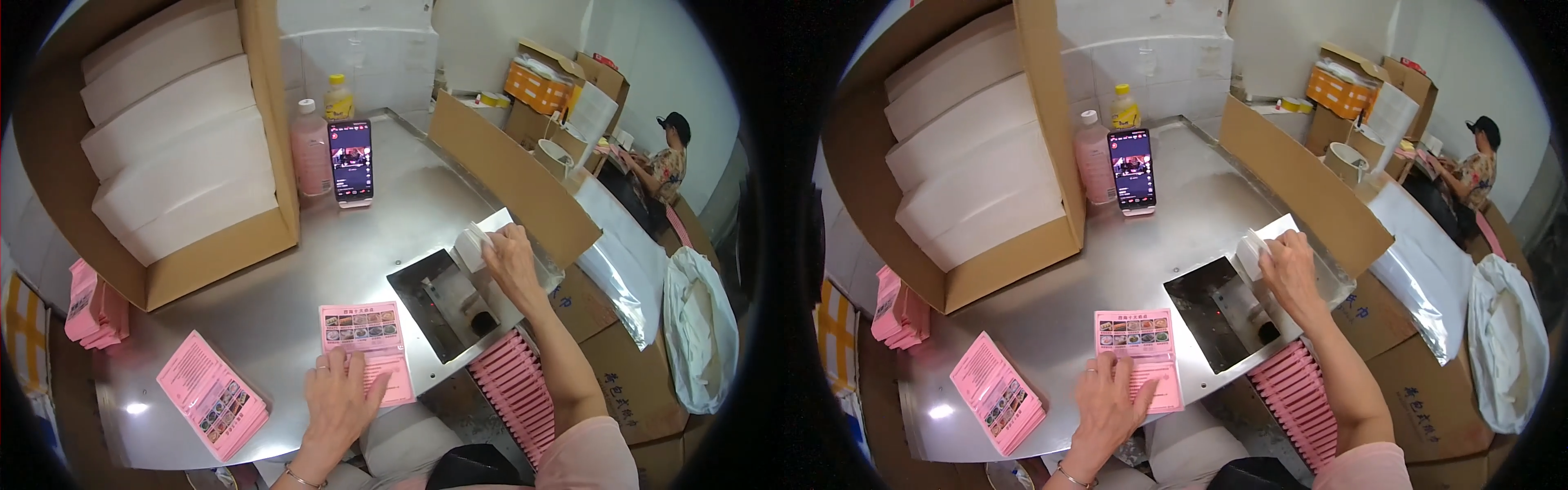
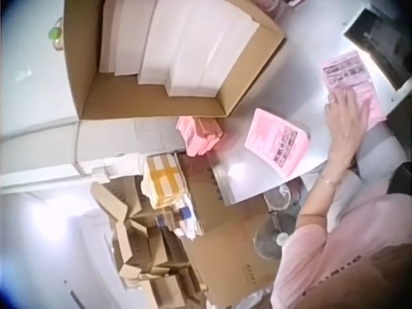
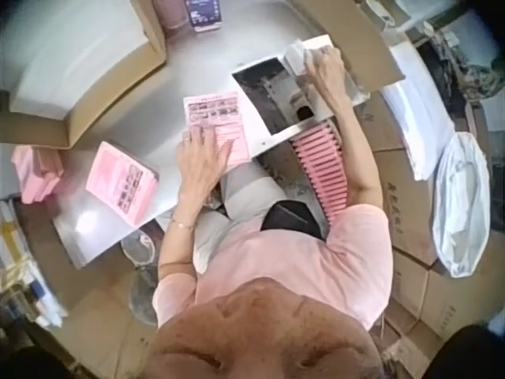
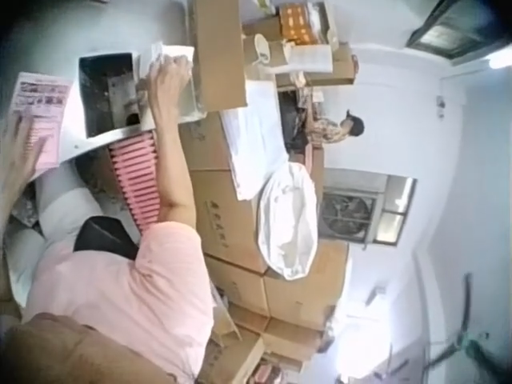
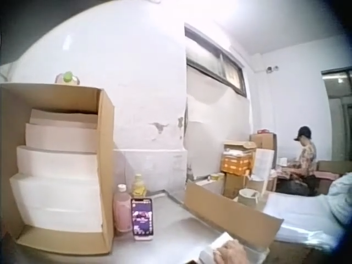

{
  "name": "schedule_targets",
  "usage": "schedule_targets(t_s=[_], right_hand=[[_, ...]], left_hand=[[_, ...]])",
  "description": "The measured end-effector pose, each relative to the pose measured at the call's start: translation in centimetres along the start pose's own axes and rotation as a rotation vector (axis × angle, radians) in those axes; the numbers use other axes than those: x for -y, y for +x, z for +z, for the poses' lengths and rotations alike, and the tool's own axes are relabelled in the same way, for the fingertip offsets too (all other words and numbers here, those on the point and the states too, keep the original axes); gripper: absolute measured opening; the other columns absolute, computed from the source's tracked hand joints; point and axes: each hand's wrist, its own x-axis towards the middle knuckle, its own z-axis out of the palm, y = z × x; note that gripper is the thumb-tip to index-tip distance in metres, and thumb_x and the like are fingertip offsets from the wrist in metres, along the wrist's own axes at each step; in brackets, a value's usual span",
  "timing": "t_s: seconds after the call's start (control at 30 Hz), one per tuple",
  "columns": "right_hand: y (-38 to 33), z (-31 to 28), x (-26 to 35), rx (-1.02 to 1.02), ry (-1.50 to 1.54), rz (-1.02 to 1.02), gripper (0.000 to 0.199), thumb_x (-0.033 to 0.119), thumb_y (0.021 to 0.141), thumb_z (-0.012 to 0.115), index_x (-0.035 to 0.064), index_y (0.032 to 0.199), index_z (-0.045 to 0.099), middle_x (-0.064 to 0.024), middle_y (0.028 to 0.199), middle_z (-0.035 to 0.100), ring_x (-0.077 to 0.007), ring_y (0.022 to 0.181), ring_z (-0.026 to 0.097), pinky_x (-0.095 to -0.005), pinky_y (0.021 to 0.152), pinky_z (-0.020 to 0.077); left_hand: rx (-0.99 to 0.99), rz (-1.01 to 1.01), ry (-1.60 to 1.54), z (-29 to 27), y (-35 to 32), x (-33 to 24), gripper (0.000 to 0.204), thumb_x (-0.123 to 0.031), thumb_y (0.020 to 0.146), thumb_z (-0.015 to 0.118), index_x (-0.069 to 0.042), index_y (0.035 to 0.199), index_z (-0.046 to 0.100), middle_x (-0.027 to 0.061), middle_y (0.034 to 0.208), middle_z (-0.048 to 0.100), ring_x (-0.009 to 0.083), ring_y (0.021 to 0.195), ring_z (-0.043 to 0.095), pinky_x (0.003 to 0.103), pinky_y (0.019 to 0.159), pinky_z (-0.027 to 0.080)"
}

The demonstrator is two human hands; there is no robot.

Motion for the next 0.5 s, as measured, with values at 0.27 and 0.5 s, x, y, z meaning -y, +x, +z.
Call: schedule_targets(t_s=[0.27, 0.5], right_hand=[[-6.9, -0.1, 9.1, 0.014, 0.244, -0.544, 0.046, -0.003, 0.077, 0.058, -0.0037, 0.123, 0.06, -0.0237, 0.112, 0.064, -0.0403, 0.11, 0.06, -0.0568, 0.1, 0.045], [-8.7, 3.3, 13.7, 0.344, 0.316, -0.649, 0.035, 0.014, 0.09, 0.053, 0.0, 0.121, 0.06, -0.0228, 0.114, 0.061, -0.0434, 0.11, 0.058, -0.0678, 0.106, 0.0329]], left_hand=[[0.046, 0.045, -0.162, -0.8, -0.3, -0.3, 0.057, -0.023, 0.076, 0.071, -0.001, 0.127, 0.056, 0.0202, 0.101, 0.054, 0.0341, 0.089, 0.056, 0.046, 0.076, 0.046], [0.028, 0.088, -0.197, -0.7, -0.2, -1.7, 0.081, -0.021, 0.076, 0.071, -0.007, 0.149, 0.039, 0.0197, 0.1, 0.052, 0.0319, 0.082, 0.058, 0.042, 0.07, 0.043]])
